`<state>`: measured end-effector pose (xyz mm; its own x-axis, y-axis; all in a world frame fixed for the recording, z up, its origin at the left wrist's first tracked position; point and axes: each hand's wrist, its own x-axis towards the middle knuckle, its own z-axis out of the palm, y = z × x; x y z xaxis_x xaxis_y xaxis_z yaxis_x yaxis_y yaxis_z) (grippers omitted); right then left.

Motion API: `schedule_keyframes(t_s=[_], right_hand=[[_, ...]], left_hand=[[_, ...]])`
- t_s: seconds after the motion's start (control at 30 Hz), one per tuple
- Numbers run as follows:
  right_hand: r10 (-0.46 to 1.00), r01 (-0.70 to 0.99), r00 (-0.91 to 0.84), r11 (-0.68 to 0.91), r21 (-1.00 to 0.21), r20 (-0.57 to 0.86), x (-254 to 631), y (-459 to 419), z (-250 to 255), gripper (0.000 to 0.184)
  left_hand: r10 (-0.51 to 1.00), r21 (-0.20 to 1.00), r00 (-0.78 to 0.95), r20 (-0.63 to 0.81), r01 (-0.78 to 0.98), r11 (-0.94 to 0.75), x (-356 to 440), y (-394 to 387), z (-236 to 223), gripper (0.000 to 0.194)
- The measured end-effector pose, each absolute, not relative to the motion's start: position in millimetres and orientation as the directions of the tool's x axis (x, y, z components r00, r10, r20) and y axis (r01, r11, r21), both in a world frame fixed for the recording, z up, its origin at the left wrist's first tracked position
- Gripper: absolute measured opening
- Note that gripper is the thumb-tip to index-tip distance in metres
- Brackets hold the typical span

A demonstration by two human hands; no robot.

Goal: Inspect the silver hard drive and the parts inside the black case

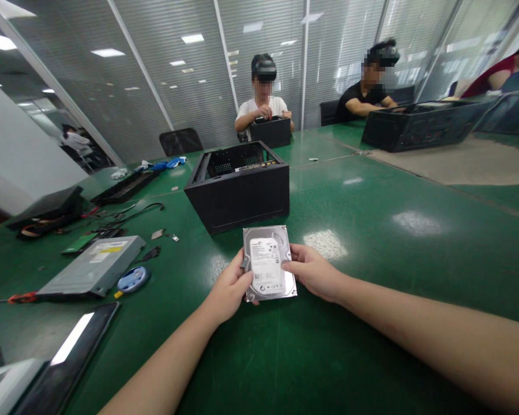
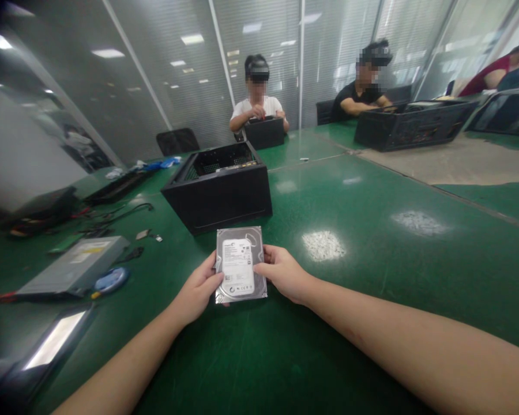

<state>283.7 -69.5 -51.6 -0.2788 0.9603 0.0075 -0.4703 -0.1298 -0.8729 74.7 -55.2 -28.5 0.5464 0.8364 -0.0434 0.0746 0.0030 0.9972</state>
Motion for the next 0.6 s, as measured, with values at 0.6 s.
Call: schedule_keyframes(t_s=[0.6], right_hand=[[0.963,-0.501,-0.271,-0.148,-0.853,-0.007,284.2,-72.3,-43.6,0.042]], left_hand=[[0.857,0.997,0.515,-0.036,0.078,-0.004,72.1,-55.7,-24.5,0.069]])
